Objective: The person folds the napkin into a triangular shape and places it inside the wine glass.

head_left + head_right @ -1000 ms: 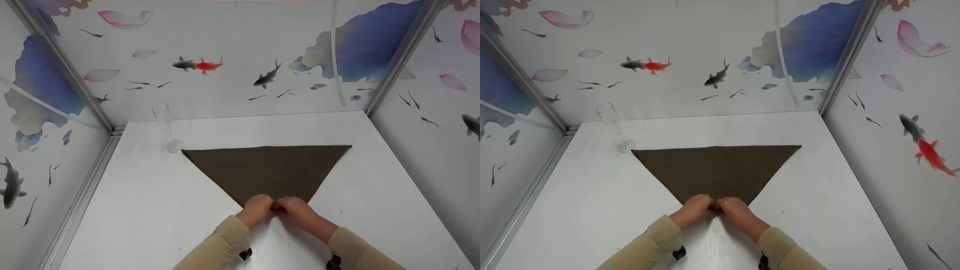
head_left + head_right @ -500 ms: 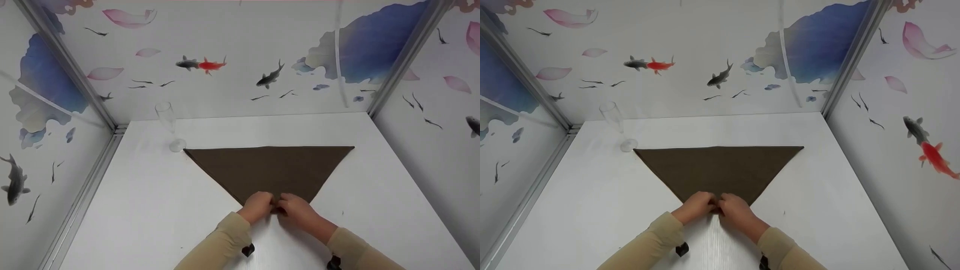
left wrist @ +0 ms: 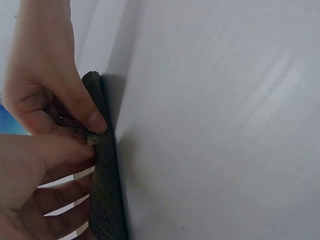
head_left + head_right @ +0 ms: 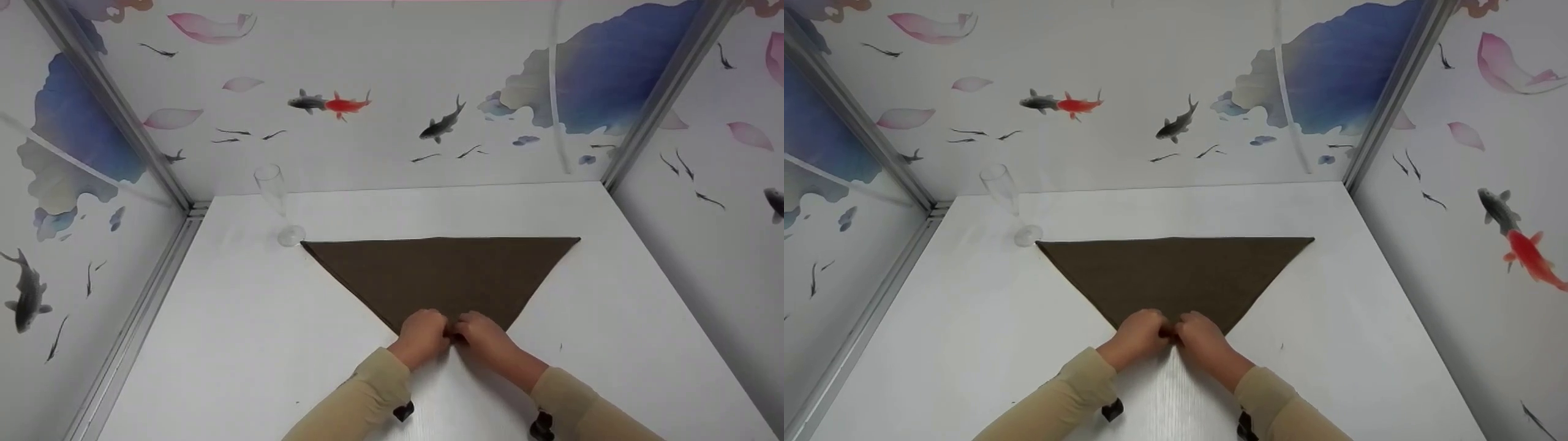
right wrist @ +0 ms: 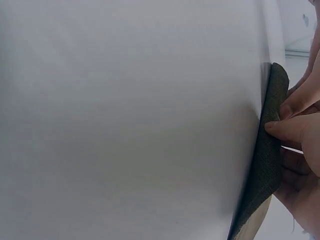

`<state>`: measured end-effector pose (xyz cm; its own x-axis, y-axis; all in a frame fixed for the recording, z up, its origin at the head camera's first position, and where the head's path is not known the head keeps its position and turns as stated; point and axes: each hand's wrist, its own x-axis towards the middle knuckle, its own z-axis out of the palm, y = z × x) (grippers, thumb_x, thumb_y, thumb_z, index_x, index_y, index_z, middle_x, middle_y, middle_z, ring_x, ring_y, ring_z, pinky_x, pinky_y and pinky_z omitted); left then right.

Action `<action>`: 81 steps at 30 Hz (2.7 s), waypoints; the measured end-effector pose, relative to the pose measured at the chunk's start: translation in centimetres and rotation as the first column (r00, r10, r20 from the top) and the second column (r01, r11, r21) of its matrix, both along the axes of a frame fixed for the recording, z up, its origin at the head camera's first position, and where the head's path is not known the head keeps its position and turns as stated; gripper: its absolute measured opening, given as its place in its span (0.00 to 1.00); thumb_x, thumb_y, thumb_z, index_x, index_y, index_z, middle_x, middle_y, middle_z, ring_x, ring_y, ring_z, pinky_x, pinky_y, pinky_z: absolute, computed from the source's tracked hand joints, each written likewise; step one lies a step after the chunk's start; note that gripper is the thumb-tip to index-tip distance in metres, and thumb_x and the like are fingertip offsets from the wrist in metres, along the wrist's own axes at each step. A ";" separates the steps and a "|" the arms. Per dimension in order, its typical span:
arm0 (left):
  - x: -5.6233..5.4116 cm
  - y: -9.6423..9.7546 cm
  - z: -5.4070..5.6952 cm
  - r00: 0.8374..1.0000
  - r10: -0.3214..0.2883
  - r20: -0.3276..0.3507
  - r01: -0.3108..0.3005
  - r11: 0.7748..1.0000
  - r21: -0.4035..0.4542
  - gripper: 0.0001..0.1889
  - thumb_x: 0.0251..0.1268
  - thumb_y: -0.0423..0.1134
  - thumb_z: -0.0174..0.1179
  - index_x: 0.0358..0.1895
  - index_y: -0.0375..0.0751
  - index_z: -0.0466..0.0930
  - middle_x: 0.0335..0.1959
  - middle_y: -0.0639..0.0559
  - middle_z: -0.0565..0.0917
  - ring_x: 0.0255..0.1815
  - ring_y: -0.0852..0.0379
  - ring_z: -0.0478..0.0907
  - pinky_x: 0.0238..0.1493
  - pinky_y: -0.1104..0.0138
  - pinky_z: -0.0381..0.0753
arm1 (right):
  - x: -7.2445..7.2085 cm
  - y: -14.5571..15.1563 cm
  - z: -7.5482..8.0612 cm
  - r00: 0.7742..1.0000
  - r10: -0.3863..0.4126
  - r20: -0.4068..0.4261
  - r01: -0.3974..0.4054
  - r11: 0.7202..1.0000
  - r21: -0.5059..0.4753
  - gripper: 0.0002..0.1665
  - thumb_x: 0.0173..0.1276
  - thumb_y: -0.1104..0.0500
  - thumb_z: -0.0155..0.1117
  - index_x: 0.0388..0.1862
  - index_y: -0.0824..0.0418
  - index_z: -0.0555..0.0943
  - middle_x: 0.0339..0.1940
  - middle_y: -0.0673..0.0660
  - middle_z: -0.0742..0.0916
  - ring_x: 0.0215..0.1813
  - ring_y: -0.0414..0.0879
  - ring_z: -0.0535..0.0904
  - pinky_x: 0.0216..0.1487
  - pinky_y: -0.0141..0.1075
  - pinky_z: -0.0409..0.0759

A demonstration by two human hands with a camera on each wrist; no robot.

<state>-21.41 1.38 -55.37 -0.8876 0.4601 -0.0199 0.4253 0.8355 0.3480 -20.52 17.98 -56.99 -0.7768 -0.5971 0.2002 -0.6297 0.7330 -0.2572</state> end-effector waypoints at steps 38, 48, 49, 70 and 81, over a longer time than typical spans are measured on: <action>0.0 -0.2 0.0 0.999 -0.041 -0.014 0.042 0.999 0.020 0.05 0.58 0.37 0.70 0.29 0.45 0.83 0.26 0.56 0.81 0.31 0.59 0.78 0.33 0.66 0.77 | 0.0 0.3 0.5 0.999 0.001 0.054 -0.005 0.998 0.062 0.04 0.61 0.68 0.70 0.31 0.61 0.84 0.25 0.49 0.72 0.28 0.42 0.68 0.28 0.34 0.70; -0.2 -0.4 -0.4 0.996 -0.060 -0.071 0.061 0.998 0.009 0.04 0.55 0.31 0.69 0.30 0.44 0.84 0.27 0.54 0.77 0.29 0.58 0.74 0.32 0.66 0.75 | -0.6 0.3 0.8 0.990 -0.030 0.139 0.021 0.998 0.062 0.04 0.64 0.69 0.66 0.36 0.62 0.85 0.27 0.50 0.75 0.30 0.44 0.70 0.31 0.38 0.72; -0.2 -0.4 -0.4 0.995 -0.062 -0.076 0.062 0.998 0.005 0.04 0.55 0.30 0.69 0.30 0.43 0.84 0.28 0.53 0.77 0.30 0.58 0.75 0.32 0.66 0.76 | -0.6 0.3 0.8 0.989 -0.026 0.146 0.018 0.998 0.057 0.05 0.64 0.68 0.66 0.37 0.62 0.86 0.27 0.51 0.76 0.31 0.44 0.72 0.32 0.39 0.73; -0.2 -0.6 -0.1 0.995 -0.041 -0.085 0.035 0.997 -0.074 0.08 0.65 0.35 0.63 0.26 0.43 0.81 0.27 0.52 0.80 0.33 0.54 0.79 0.36 0.63 0.78 | -0.3 0.1 0.7 0.998 -0.050 -0.049 0.054 0.994 0.092 0.09 0.59 0.69 0.71 0.33 0.58 0.81 0.27 0.51 0.75 0.31 0.44 0.71 0.32 0.36 0.75; -0.2 -1.1 -0.1 0.996 -0.032 -0.080 0.031 0.999 -0.013 0.04 0.61 0.33 0.66 0.31 0.45 0.82 0.29 0.54 0.81 0.34 0.56 0.79 0.35 0.65 0.78 | -0.5 0.2 0.7 0.999 -0.039 0.038 0.037 0.998 0.044 0.08 0.59 0.70 0.70 0.36 0.59 0.83 0.28 0.51 0.79 0.32 0.45 0.75 0.34 0.38 0.77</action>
<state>-21.60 0.33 -55.50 -0.8715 0.4884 0.0446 0.4779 0.8250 0.3018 -21.00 18.20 -56.33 -0.8060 -0.5742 0.1441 -0.5911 0.7673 -0.2488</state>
